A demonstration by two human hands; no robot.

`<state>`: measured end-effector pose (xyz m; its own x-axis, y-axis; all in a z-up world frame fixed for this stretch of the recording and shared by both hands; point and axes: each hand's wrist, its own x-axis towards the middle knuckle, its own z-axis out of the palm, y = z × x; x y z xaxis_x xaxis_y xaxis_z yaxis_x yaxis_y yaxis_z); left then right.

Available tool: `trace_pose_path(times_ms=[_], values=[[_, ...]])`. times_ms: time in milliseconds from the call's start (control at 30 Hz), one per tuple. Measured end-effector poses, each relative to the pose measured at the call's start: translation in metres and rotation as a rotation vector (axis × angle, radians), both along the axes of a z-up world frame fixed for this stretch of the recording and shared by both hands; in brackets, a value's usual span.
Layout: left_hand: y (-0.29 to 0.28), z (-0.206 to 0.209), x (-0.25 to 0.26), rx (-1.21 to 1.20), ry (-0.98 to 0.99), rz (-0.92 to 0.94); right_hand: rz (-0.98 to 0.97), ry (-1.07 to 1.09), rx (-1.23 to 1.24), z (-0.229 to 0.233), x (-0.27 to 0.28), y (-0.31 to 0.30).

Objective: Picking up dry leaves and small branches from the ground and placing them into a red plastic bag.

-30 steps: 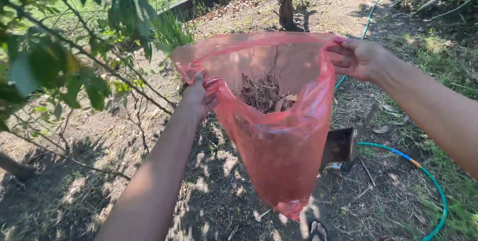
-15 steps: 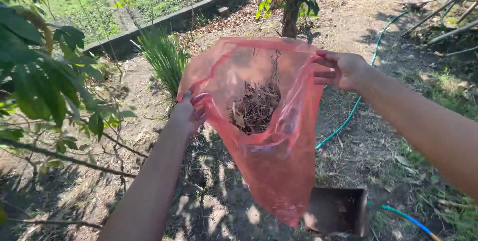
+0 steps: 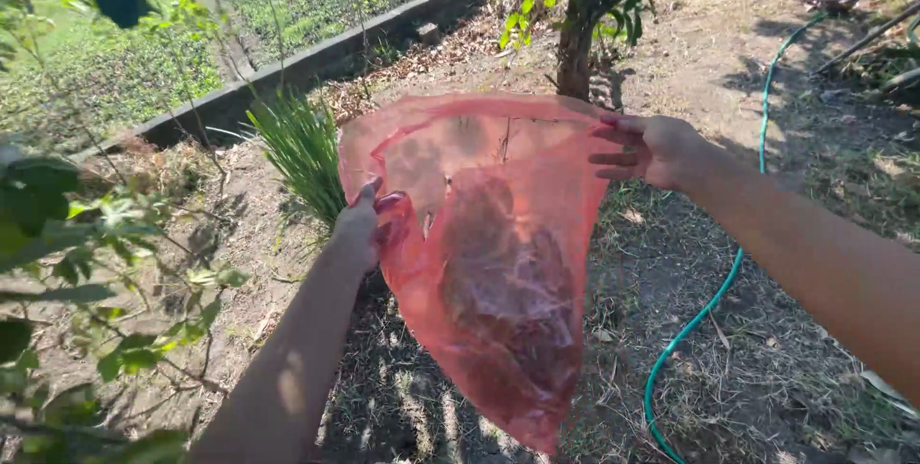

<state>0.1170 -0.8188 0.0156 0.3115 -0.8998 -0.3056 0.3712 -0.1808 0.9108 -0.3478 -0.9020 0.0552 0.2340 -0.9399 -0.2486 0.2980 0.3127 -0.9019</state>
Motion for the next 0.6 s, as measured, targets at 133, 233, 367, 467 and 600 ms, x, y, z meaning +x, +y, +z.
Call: trace_pose_path(times_ms=[133, 233, 367, 467, 600], values=[[-0.036, -0.022, 0.035, -0.001, 0.01, -0.027, 0.038, -0.002, 0.057, -0.034, 0.025, -0.034], [-0.049, -0.017, 0.05, 0.053, -0.017, 0.045, 0.109, -0.018, 0.078, -0.049, 0.045, -0.083], [-0.076, -0.036, 0.093, 0.034, -0.011, 0.035, 0.197, 0.037, 0.117, -0.052, 0.071, -0.135], [-0.086, -0.022, 0.09, -0.056, -0.032, 0.038, 0.175, 0.052, 0.086, -0.044, 0.08, -0.198], [-0.106, -0.015, 0.097, -0.006, -0.001, 0.121, 0.217, 0.036, 0.072, -0.039, 0.107, -0.278]])
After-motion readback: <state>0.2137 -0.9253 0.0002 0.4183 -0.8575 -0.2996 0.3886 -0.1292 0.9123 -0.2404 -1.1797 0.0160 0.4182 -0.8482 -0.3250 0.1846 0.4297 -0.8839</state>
